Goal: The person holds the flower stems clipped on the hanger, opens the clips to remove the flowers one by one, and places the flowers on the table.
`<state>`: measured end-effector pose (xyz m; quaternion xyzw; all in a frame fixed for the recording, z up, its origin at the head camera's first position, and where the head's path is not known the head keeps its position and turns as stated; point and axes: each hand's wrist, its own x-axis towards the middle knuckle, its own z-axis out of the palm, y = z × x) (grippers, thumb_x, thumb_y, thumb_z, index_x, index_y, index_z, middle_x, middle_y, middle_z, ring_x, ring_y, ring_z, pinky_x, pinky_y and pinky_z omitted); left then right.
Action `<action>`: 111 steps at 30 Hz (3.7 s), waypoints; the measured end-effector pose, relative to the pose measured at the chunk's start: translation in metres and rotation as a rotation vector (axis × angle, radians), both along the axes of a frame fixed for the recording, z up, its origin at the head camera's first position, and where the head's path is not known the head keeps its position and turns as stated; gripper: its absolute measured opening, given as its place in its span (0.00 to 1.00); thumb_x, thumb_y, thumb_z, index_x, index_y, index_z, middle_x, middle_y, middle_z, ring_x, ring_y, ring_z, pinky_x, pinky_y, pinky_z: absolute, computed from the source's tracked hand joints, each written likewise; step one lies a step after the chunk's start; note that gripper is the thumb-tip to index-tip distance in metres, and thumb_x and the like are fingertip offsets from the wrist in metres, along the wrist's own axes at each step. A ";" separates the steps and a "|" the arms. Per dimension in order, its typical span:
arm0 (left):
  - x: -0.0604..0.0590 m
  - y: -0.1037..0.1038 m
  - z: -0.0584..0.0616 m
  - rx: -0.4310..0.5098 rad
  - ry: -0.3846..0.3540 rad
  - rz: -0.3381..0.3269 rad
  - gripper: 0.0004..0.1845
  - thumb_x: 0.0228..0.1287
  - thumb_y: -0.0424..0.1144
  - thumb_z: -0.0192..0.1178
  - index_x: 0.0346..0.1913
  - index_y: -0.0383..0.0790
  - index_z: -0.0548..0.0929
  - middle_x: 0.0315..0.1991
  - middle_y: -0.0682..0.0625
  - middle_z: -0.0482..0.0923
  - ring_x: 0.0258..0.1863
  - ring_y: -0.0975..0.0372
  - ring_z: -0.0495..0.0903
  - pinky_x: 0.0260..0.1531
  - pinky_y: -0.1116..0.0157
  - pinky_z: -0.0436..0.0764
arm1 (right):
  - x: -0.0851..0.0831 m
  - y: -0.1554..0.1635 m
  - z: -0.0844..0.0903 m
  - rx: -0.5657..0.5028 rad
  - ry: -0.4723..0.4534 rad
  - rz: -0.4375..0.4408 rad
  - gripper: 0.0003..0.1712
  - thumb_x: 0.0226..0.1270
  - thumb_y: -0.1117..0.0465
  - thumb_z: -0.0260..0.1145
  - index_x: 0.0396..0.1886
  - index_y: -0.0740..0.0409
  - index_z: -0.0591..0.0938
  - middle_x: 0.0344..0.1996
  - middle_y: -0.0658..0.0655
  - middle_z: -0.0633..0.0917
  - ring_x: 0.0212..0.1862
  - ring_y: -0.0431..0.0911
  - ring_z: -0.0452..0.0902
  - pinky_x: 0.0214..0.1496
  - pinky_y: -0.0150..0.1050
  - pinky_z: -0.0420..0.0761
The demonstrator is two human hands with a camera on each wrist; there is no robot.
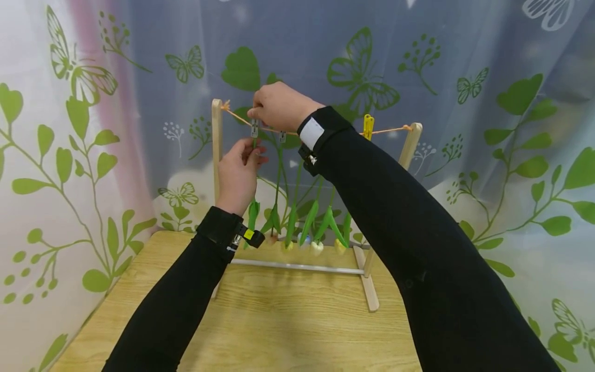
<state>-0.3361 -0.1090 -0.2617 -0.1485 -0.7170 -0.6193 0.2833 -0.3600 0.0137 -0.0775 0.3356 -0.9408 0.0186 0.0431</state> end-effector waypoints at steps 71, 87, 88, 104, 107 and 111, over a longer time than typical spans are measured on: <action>0.037 0.017 -0.005 -0.061 0.089 -0.020 0.18 0.88 0.38 0.56 0.72 0.39 0.80 0.62 0.37 0.87 0.57 0.50 0.91 0.64 0.60 0.91 | 0.060 0.085 -0.170 -0.755 -0.040 0.021 0.18 0.84 0.50 0.69 0.65 0.53 0.83 0.53 0.54 0.89 0.55 0.49 0.87 0.56 0.47 0.90; 0.055 0.027 0.004 -0.014 0.136 -0.087 0.18 0.88 0.38 0.57 0.72 0.40 0.79 0.62 0.41 0.87 0.56 0.54 0.91 0.65 0.66 0.90 | 0.068 0.060 -0.248 -0.817 -0.276 -0.021 0.27 0.80 0.47 0.73 0.72 0.49 0.81 0.69 0.54 0.84 0.64 0.52 0.83 0.58 0.45 0.92; 0.055 0.027 0.004 -0.010 0.139 -0.090 0.18 0.87 0.38 0.57 0.72 0.40 0.79 0.61 0.41 0.87 0.56 0.54 0.91 0.65 0.66 0.90 | 0.068 0.059 -0.249 -0.813 -0.274 -0.024 0.28 0.80 0.47 0.73 0.72 0.49 0.81 0.70 0.55 0.83 0.65 0.53 0.83 0.59 0.46 0.92; 0.061 0.028 0.007 0.030 0.176 -0.124 0.18 0.87 0.38 0.56 0.72 0.37 0.78 0.62 0.39 0.85 0.59 0.54 0.89 0.68 0.66 0.88 | 0.076 0.073 -0.254 -0.822 -0.097 -0.013 0.08 0.81 0.53 0.73 0.52 0.49 0.86 0.42 0.51 0.88 0.43 0.47 0.86 0.43 0.36 0.89; 0.063 0.026 0.008 0.051 0.173 -0.141 0.19 0.87 0.38 0.57 0.72 0.35 0.77 0.63 0.37 0.84 0.59 0.53 0.88 0.70 0.66 0.87 | 0.077 0.080 -0.253 -0.793 -0.012 -0.024 0.10 0.79 0.55 0.74 0.53 0.53 0.87 0.42 0.53 0.88 0.43 0.47 0.86 0.45 0.37 0.89; 0.066 0.023 0.007 0.089 0.162 -0.147 0.18 0.86 0.37 0.59 0.69 0.34 0.78 0.62 0.35 0.84 0.57 0.55 0.89 0.68 0.62 0.89 | 0.080 0.095 -0.249 -0.786 0.031 -0.052 0.16 0.80 0.57 0.73 0.61 0.55 0.86 0.45 0.55 0.88 0.44 0.47 0.85 0.45 0.39 0.89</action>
